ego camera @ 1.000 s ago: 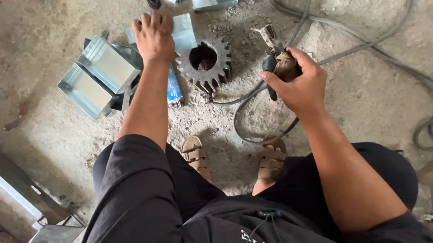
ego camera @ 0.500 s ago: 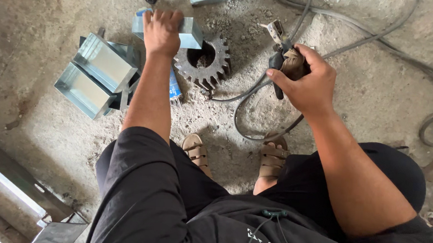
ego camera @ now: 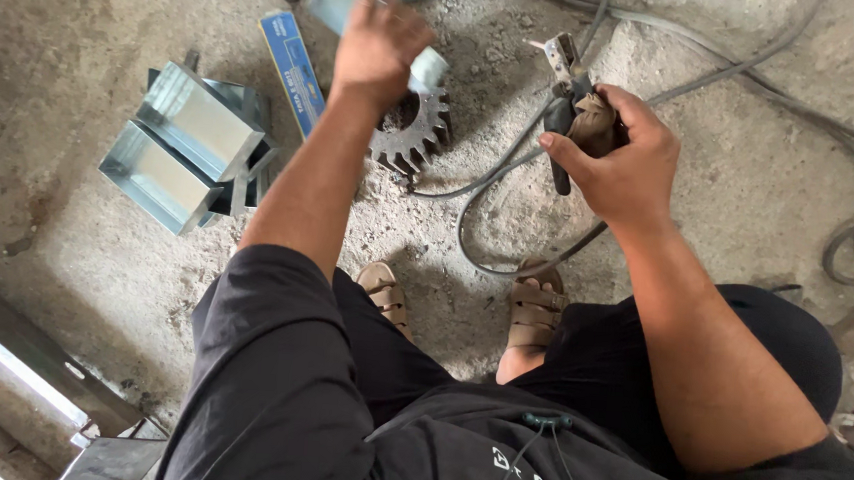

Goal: The person sits on the floor and welds a rectangular metal box using a handheld welding torch. They hold the metal piece with one hand and the torch with the other, creating bright sparks and smoke as they work on the seams. The person occasionally adjusts the metal box's position on a gear-like support to access different sides.

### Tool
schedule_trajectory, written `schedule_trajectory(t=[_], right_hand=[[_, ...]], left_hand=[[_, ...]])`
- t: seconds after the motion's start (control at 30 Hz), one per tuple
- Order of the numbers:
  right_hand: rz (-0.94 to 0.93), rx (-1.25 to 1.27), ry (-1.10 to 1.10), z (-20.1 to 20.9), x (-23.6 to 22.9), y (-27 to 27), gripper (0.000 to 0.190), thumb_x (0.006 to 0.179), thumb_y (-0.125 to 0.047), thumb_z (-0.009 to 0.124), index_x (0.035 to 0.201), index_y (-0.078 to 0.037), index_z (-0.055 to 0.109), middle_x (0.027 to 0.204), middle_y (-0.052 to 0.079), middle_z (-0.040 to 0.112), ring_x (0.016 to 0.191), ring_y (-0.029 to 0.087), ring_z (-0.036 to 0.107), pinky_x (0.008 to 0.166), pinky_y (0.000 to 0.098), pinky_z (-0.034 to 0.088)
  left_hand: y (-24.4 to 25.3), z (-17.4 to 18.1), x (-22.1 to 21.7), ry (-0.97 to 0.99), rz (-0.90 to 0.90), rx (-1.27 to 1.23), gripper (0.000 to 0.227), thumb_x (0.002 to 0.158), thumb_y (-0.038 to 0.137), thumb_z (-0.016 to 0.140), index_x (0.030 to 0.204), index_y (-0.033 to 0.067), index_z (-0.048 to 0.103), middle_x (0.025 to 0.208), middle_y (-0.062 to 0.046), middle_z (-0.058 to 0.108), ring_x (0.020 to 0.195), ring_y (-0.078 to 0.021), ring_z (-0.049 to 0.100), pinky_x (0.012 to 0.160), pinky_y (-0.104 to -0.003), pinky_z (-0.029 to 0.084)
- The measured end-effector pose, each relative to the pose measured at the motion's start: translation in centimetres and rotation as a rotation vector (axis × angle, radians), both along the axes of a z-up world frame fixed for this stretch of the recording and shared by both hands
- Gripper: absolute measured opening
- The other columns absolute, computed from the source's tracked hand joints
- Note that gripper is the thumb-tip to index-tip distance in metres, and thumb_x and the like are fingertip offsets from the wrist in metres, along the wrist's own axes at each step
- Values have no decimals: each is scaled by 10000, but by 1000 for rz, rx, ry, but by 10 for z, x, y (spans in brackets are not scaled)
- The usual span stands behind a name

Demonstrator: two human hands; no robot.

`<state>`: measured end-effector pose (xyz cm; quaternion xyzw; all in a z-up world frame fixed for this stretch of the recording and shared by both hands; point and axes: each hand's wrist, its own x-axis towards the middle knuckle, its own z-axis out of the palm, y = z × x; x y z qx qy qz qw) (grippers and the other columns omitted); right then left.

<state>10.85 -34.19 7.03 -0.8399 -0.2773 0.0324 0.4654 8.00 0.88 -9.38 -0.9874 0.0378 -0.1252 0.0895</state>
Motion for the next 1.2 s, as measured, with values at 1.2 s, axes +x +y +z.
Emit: schedule_trajectory(t=[1.2], right_hand=[[10,172,62,13,10,-2,414,963,-198,895,1251,39,715,890,-15,678,762,50,601,677,214,474]], left_hand=[[-35,22,-31,38,-74,-35,198,915,162,742,1106,199,706,1093,-44,706,1141,-256,614,1073,-489,443]])
